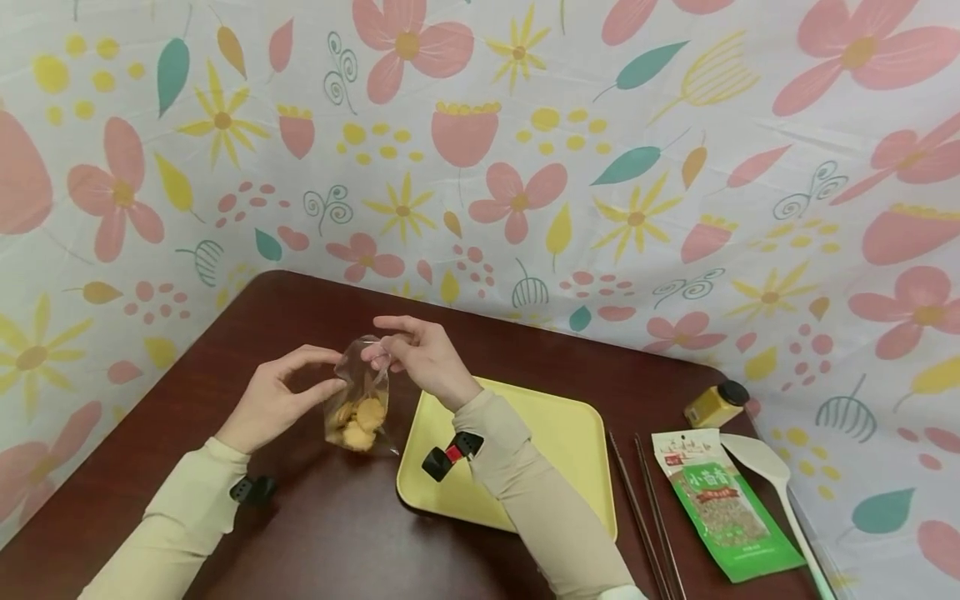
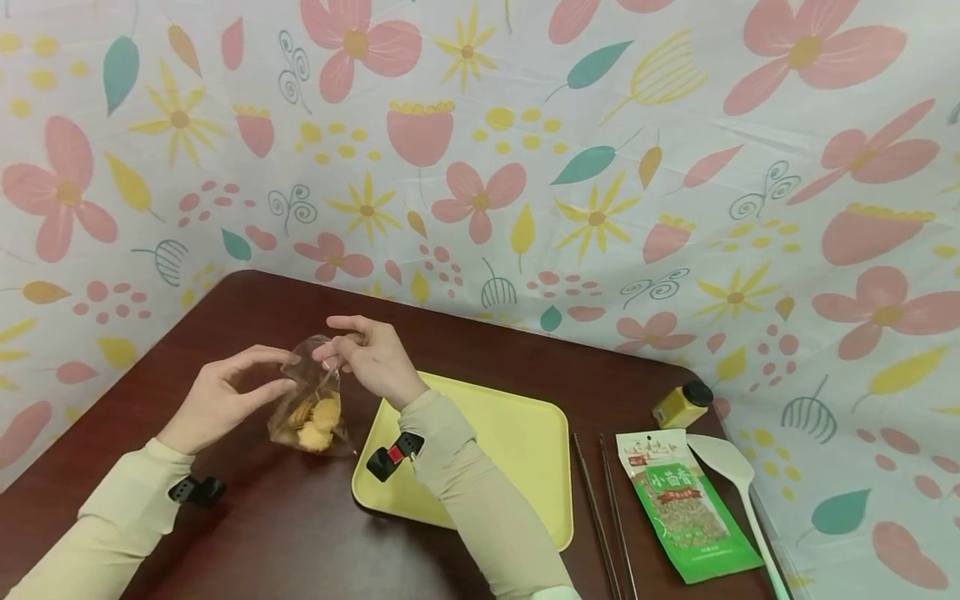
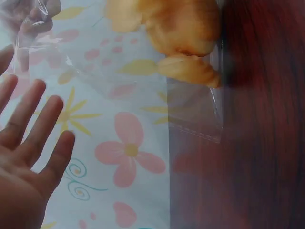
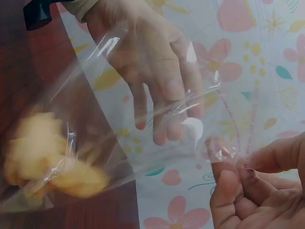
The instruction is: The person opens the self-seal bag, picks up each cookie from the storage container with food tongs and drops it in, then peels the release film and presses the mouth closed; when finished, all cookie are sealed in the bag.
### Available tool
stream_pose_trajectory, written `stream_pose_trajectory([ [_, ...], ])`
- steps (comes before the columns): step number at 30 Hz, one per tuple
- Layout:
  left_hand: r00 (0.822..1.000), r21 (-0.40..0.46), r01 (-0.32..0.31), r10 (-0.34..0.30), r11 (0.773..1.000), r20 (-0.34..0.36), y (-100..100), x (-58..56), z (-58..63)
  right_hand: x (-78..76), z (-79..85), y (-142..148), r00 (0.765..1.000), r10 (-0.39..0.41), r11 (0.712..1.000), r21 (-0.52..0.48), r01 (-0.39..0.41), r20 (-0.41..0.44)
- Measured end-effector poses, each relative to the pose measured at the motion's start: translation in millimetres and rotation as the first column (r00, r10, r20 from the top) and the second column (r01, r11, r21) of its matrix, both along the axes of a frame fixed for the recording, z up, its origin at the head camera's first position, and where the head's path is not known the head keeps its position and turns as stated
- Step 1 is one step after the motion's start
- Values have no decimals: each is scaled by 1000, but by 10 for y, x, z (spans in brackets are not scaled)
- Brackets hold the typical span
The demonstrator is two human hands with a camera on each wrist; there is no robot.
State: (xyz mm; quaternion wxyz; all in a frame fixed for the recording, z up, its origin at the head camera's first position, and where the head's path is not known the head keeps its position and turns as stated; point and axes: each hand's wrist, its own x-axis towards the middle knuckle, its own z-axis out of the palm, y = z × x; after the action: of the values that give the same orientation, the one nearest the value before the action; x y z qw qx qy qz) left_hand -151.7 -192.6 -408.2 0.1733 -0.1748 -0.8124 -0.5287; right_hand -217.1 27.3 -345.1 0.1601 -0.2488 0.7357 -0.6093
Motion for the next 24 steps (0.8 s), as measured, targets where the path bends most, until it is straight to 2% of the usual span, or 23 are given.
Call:
stream_pose_trajectory([
  [4,994,-11,-80,79,997,-71,81,15,56,2,23,9,1000,6,1000,4,-6,0],
  [9,988,9,-118,118,993,-96,162,128,184,67,3,47,1000,-18,1000,-3,18,-2],
  [11,988,27,-122,124,992,-93,176,149,208,152,-9,76,998,-64,998,6,64,-19],
  [14,987,53,-122,126,991,-99,175,136,197,326,-52,129,989,-121,992,19,123,-88],
  [17,988,80,-117,124,990,-97,145,74,125,518,-145,197,976,-104,991,58,117,-193],
  [20,988,83,-122,129,989,-83,114,28,71,661,-262,245,953,-18,987,147,66,-303],
  [22,988,82,-125,131,989,-82,117,42,95,713,-328,248,922,26,980,192,53,-387],
  [24,988,86,-127,134,988,-81,134,73,148,724,-383,231,885,34,978,199,67,-465],
])
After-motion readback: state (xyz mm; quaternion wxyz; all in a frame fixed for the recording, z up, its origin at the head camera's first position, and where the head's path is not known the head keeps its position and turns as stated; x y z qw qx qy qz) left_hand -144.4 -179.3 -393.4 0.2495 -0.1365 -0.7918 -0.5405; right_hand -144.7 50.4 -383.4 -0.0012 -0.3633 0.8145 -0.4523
